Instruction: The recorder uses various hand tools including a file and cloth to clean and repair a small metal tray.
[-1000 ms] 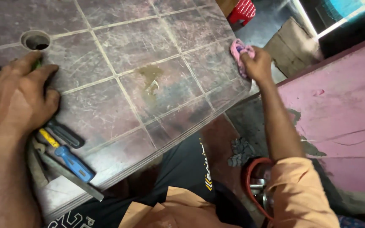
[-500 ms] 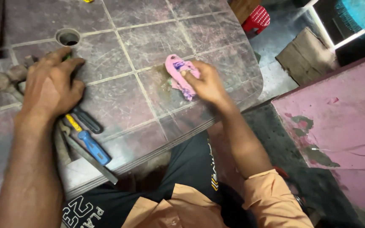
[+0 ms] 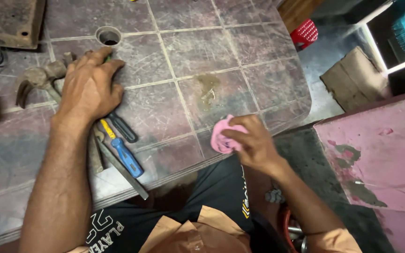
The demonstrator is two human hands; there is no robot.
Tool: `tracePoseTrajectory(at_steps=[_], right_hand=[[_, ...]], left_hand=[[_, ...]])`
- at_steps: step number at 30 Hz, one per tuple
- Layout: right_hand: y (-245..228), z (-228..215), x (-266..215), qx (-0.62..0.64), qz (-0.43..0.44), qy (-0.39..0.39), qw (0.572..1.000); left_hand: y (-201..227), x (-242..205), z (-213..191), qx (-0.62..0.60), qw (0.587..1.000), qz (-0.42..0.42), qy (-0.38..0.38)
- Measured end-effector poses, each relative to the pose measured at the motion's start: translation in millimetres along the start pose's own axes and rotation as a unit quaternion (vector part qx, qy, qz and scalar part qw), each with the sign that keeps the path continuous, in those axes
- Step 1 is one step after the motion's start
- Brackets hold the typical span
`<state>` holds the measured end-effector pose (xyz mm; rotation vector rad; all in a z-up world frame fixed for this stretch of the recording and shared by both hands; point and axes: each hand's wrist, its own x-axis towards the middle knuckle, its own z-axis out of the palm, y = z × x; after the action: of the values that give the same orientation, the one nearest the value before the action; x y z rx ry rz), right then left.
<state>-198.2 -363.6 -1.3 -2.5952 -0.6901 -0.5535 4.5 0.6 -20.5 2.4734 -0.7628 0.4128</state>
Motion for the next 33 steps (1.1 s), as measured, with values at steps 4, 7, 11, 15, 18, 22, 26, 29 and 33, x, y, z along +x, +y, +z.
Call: tracePoseTrajectory(at_steps=[4, 7, 11, 15, 18, 22, 26, 29, 33], right_hand=[[-1.7, 16.5, 27.4, -0.049, -0.02, -0.042, 0.998], [2.1, 20.3, 52.9, -0.058, 0.004, -0.063, 0.996], [34.5, 14.5, 75.4, -0.053, 0.0, -0.021, 0.998], [123.4, 5.4, 65.8, 0.225, 0.078, 0.106, 0.965], [156.1, -29.3, 63.0, 0.183, 0.298, 0.144, 0.926], [241.6, -43.9, 50.0, -0.004, 0.196, 0.161, 0.967], [271.3, -19.1, 65.3, -0.203, 0.216, 0.13, 0.946], [233.5, 9.3, 94.5, -0.18, 0.275, 0.092, 0.94], [197.2, 38.6, 108.6, -0.176, 0.121, 0.066, 0.975]], left_hand=[[1.3, 1.5, -0.7, 0.003, 1.0, 0.003, -0.004], [-1.6, -1.0, -3.8, -0.012, 1.0, 0.013, 0.002], [-3.2, -0.4, 2.6, -0.011, 1.0, 0.015, -0.003], [-2.5, 1.6, -1.9, -0.017, 1.0, 0.011, -0.005], [-1.7, 0.3, -1.6, -0.01, 1.0, 0.012, -0.001], [-1.5, 3.0, 2.9, -0.011, 1.0, 0.01, 0.01], [-8.1, 3.2, 11.6, -0.009, 0.999, 0.018, 0.028], [-9.2, 1.3, 8.9, -0.008, 0.999, 0.011, 0.039], [-5.8, 3.1, 9.6, -0.008, 0.999, -0.003, 0.037]])
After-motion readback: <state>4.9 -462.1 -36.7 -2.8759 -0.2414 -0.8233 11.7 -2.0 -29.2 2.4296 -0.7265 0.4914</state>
